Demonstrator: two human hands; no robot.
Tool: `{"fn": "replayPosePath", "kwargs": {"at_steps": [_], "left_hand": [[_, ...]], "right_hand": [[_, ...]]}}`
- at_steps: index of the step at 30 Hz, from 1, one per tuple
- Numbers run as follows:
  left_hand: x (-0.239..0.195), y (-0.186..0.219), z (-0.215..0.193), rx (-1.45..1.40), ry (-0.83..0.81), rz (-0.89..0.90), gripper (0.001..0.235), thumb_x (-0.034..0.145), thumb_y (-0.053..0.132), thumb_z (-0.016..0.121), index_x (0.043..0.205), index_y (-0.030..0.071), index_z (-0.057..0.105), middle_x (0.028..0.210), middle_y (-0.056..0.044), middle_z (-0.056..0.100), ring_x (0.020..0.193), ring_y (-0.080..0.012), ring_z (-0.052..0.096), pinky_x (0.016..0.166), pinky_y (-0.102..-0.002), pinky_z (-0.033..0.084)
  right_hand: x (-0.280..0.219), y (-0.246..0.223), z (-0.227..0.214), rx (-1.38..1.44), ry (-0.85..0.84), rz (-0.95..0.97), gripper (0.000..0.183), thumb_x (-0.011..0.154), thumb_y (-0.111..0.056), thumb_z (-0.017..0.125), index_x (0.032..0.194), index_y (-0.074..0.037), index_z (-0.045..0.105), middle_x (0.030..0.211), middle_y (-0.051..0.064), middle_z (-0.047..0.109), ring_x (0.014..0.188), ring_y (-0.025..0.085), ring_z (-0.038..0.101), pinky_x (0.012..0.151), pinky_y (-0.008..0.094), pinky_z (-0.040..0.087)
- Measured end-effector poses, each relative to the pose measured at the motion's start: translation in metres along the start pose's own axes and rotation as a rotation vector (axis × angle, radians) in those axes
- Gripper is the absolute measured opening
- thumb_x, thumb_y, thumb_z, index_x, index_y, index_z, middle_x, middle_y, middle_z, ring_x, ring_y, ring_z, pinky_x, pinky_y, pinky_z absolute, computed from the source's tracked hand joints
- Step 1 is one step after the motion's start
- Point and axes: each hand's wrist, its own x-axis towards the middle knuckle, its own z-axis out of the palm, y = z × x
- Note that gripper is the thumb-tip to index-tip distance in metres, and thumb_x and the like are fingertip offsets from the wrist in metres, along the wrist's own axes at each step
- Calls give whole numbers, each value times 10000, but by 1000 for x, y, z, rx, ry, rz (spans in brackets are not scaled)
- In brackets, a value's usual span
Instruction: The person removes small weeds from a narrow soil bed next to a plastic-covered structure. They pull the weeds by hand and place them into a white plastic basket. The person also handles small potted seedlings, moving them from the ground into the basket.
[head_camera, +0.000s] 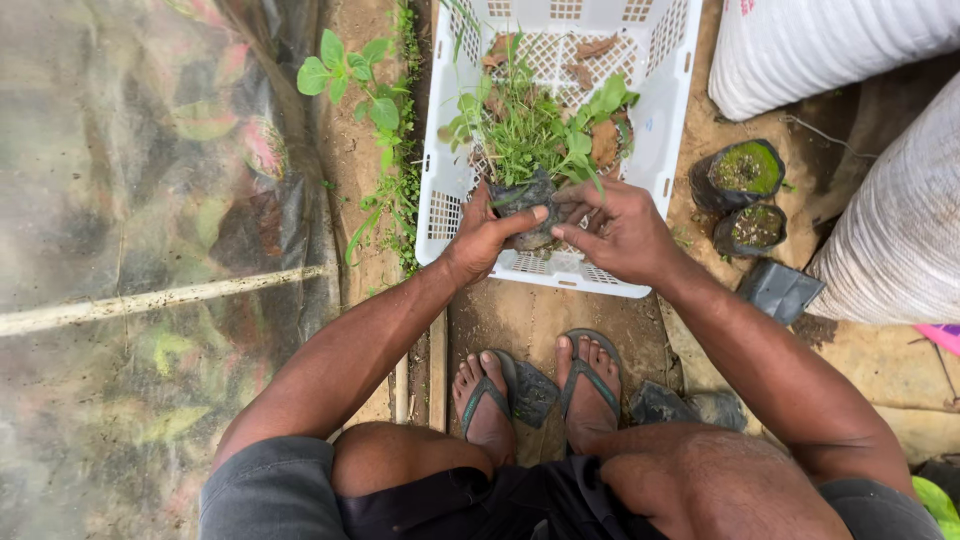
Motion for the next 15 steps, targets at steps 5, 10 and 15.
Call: {"fn": "replayPosePath", "kwargs": {"at_steps": [5, 10, 15], "left_hand": [[10, 8, -8, -13, -160, 161, 744, 760, -64, 770, 1401, -7, 398, 1224, -123, 612, 1026, -218, 668, 812, -359, 599], [8, 13, 3, 162, -67, 199, 647, 797, -21, 824, 1325, 6, 451, 1196, -96, 673, 1071, -173, 695, 909, -312, 617], [4, 14, 9, 319, -48, 196, 365, 815, 31, 840, 1138, -26, 681, 1005, -78, 763, 876, -152, 718, 769, -322, 611]], "right_hand": [[7, -14, 4, -111, 153, -139, 332, 897, -36, 775, 1212, 45, 706, 1110, 174, 695, 908, 202, 725, 727, 288, 602], [10, -21, 11, -252, 279, -267, 319, 906, -20, 787, 1212, 41, 721, 1105, 184, 686, 1031, 277, 693, 869, 384, 574], [16, -16, 21, -311, 315, -313, 382, 808, -104, 887, 1133, 40, 746, 959, 165, 666, 906, 296, 646, 772, 421, 523]]}}
